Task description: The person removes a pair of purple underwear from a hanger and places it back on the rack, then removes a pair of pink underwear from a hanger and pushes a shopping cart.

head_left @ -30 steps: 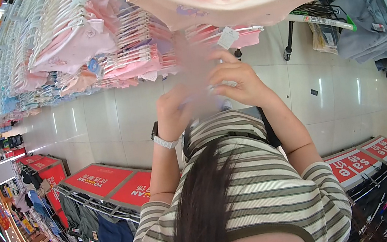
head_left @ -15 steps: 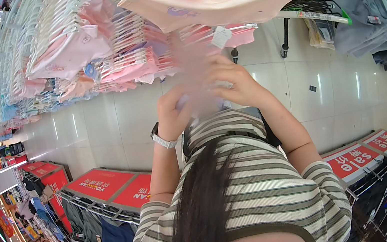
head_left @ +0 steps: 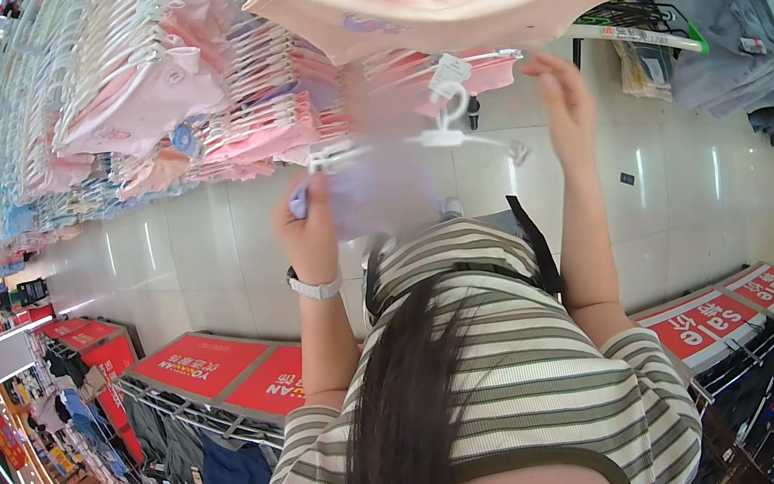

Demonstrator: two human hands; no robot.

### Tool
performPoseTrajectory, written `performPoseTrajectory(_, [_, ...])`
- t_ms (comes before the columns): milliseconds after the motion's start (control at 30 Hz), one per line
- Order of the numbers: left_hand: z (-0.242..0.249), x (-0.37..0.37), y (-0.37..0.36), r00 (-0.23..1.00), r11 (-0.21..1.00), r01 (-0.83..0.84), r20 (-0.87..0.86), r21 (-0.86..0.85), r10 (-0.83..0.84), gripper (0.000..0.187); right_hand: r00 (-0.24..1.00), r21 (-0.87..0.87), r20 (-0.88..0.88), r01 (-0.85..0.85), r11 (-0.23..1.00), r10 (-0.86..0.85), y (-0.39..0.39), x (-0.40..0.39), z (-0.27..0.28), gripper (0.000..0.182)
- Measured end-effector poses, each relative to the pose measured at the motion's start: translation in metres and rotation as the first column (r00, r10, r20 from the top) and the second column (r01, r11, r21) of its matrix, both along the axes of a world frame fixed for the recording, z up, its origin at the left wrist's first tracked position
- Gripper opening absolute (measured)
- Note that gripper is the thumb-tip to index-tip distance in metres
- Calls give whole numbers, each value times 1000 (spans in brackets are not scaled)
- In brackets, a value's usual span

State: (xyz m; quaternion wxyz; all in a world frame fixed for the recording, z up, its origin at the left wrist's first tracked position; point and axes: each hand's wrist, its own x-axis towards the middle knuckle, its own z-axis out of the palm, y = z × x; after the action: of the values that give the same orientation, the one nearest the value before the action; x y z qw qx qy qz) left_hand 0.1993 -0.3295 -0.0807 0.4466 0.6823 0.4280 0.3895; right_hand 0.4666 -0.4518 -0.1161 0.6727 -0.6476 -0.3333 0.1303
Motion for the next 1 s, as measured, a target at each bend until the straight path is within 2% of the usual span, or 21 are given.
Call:
performPoseTrajectory(33, [-1, -2, 2, 987, 995, -97, 125, -9, 97, 22, 995, -14, -14, 97, 995, -97, -5, 10, -10, 24])
performPoseTrajectory(67, [-3, -5, 5, 987, 995, -98, 126, -9, 98, 22, 995, -14, -13, 96, 995, -96, -11, 18, -24, 24])
performPoseTrajectory(133, [-8, -9, 10, 937, 980, -180, 287, -91, 198, 26, 973, -76, -213, 75, 994, -90, -19, 27, -55, 22])
performPoseTrajectory(167, [-9, -9, 11, 938, 980, -178, 287, -90, 197, 26, 973, -76, -213, 77, 994, -92, -19, 24, -72, 22])
performPoseTrajectory(233, [-10, -8, 13, 900, 971, -211, 364, -116, 239, 24, 961, -251, -272, -129, 959, 58, -17, 13, -97, 23])
performPoseTrajectory(300, [-5, -4, 13, 885, 970, -187, 401, -157, 236, 25, 928, -360, -270, -346, 867, 258, -7, -11, -110, 27])
performPoseTrajectory(367, [-1, 0, 13, 868, 967, -161, 438, -197, 234, 26, 863, -392, -161, -501, 772, 478, 4, -41, -100, 39])
performPoseTrajectory(433, [2, 4, 13, 838, 963, -152, 487, -224, 246, 26, 760, -374, -127, -632, 678, 638, 18, -61, -84, 51])
performPoseTrajectory(467, [3, 5, 13, 839, 963, -151, 486, -224, 244, 26, 761, -373, -128, -631, 680, 636, 24, -66, -71, 51])
performPoseTrajectory(533, [6, 7, 12, 817, 957, -130, 519, -261, 253, 26, 613, -397, -85, -744, 538, 785, 35, -71, -22, 54])
performPoseTrajectory(667, [10, 10, 9, 800, 950, -107, 541, -294, 257, 27, 606, -462, -54, -720, 518, 793, 47, -79, -16, 57])
performPoseTrajectory(733, [11, 11, 5, 799, 930, -87, 533, -357, 279, 28, 655, -246, -39, -739, 628, 755, 53, -87, -34, 44])
performPoseTrajectory(767, [10, 10, 5, 797, 930, -92, 533, -357, 284, 28, 650, -247, -39, -742, 623, 759, 57, -95, -64, 44])
performPoseTrajectory(833, [2, 8, 6, 788, 918, -99, 533, -384, 308, 28, 763, -263, 86, -603, 753, 641, 65, -111, -131, 43])
performPoseTrajectory(967, [-10, -9, 16, 807, 933, -115, 516, -342, 289, 34, 680, -395, 178, -613, 685, 711, 59, -91, -79, 43])
performPoseTrajectory(1000, [-10, -13, 17, 797, 921, -134, 512, -366, 320, 34, 726, -373, 36, -627, 684, 686, 56, -84, -64, 34])
